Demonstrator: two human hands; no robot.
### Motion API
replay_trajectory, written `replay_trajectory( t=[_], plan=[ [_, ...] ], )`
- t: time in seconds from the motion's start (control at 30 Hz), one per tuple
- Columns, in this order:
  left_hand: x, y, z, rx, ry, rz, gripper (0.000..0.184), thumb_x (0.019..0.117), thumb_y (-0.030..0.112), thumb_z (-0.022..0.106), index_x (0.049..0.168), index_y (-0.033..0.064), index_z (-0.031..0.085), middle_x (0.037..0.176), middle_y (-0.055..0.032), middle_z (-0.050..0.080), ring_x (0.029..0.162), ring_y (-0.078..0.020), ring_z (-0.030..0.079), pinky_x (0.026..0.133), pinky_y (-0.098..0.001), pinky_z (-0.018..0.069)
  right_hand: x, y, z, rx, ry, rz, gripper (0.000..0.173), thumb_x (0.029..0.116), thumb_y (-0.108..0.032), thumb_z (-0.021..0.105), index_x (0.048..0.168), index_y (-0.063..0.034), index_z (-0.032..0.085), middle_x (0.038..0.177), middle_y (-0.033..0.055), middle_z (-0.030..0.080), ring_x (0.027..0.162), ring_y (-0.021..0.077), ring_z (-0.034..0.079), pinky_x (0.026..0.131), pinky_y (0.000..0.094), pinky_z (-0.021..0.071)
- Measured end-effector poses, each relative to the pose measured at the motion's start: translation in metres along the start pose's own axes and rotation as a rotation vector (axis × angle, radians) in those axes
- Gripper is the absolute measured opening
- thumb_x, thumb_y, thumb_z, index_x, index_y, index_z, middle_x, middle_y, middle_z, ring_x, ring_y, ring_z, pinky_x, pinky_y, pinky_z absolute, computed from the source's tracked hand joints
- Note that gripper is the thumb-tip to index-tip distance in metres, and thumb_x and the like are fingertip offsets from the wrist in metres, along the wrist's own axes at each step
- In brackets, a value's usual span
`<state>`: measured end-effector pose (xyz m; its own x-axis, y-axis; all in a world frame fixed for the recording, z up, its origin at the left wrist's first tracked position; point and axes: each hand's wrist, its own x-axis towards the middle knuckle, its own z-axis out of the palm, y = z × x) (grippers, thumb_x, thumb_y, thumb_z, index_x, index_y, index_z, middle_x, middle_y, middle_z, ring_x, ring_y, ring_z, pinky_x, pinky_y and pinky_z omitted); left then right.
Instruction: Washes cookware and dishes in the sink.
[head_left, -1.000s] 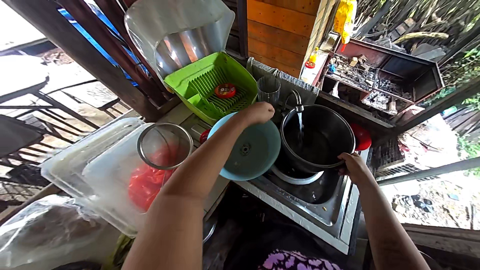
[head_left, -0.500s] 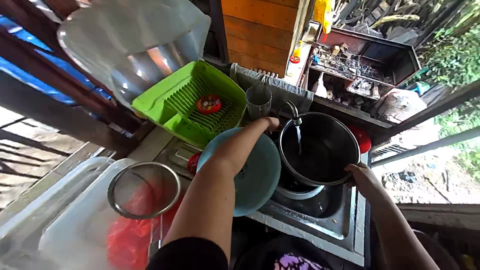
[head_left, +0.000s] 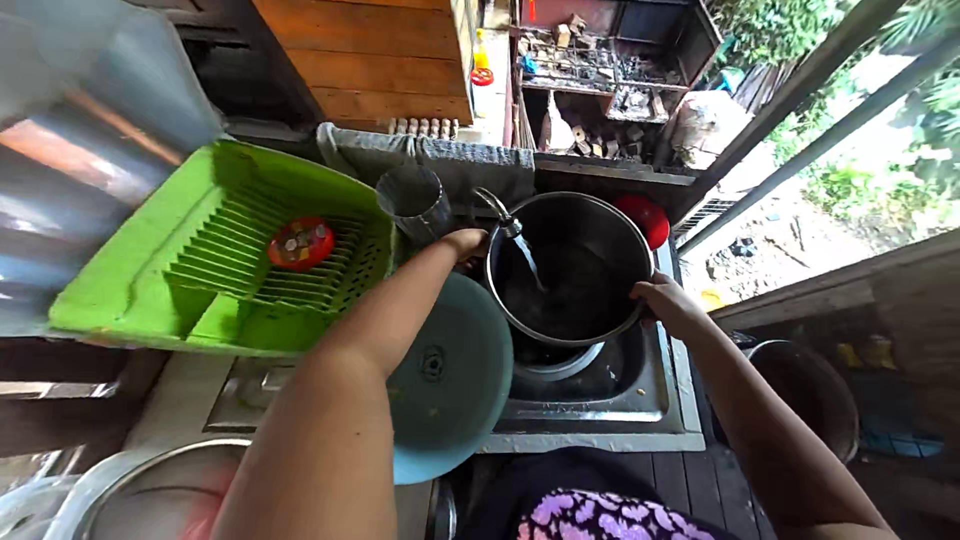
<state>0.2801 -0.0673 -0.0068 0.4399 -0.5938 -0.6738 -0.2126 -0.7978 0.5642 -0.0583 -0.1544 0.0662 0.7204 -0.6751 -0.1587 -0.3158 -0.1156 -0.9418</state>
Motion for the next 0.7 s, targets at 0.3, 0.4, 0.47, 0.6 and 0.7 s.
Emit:
replay_trajectory(
  t=[0.3, 0.4, 0.47, 0.6, 0.7],
  plan=[
    [-0.011, 0.003, -0.002, -0.176, 0.028, -0.123, 0.034, 0.1092, 0.027, 0.042, 0.123, 0.0023, 0.061, 0.107, -0.0138, 0.061, 0.085, -0.0201, 0.054, 0.078, -0.0390, 0.0467, 0.037, 0.036, -0.002, 0.098, 0.076, 0.529, 0.032, 0.0993, -0.004, 0.053, 0.131, -0.0056, 0.053, 0.075, 0.0078, 0.059, 0.047, 0.0111, 0.053, 0.040, 0.0238, 0.0433],
    [-0.003, 0.000, -0.002, -0.213, 0.001, -0.142, 0.033, 0.1092, 0.029, 0.041, 0.113, 0.0049, 0.063, 0.093, -0.0084, 0.059, 0.074, -0.0159, 0.052, 0.070, -0.0345, 0.0462, 0.038, 0.038, -0.003, 0.091, 0.071, 0.534, 0.028, 0.0998, -0.005, 0.053, 0.128, -0.0046, 0.053, 0.074, 0.0074, 0.058, 0.047, 0.0113, 0.052, 0.041, 0.0243, 0.0436],
    [0.009, -0.006, -0.004, -0.247, -0.072, -0.170, 0.030, 0.1086, 0.031, 0.040, 0.100, 0.0095, 0.059, 0.077, -0.0017, 0.054, 0.061, -0.0113, 0.049, 0.059, -0.0290, 0.0464, 0.037, 0.041, -0.004, 0.096, 0.066, 0.522, 0.025, 0.0993, -0.006, 0.053, 0.124, -0.0039, 0.054, 0.073, 0.0072, 0.059, 0.047, 0.0111, 0.052, 0.041, 0.0243, 0.0438],
    [0.018, -0.016, -0.006, -0.333, -0.140, -0.151, 0.016, 0.1065, 0.021, 0.045, 0.102, 0.0116, 0.057, 0.075, 0.0009, 0.056, 0.060, -0.0085, 0.053, 0.057, -0.0254, 0.0481, 0.035, 0.043, -0.003, 0.105, 0.062, 0.511, 0.023, 0.0990, -0.005, 0.052, 0.122, -0.0039, 0.054, 0.072, 0.0066, 0.058, 0.045, 0.0109, 0.051, 0.040, 0.0238, 0.0432],
    [0.013, -0.013, -0.005, -0.358, -0.122, -0.145, 0.015, 0.1067, 0.016, 0.045, 0.110, 0.0111, 0.058, 0.082, 0.0002, 0.057, 0.065, -0.0079, 0.054, 0.061, -0.0250, 0.0486, 0.035, 0.043, -0.002, 0.114, 0.072, 0.520, 0.026, 0.0990, -0.005, 0.053, 0.125, -0.0041, 0.053, 0.073, 0.0068, 0.058, 0.045, 0.0109, 0.051, 0.040, 0.0238, 0.0430]
  ],
)
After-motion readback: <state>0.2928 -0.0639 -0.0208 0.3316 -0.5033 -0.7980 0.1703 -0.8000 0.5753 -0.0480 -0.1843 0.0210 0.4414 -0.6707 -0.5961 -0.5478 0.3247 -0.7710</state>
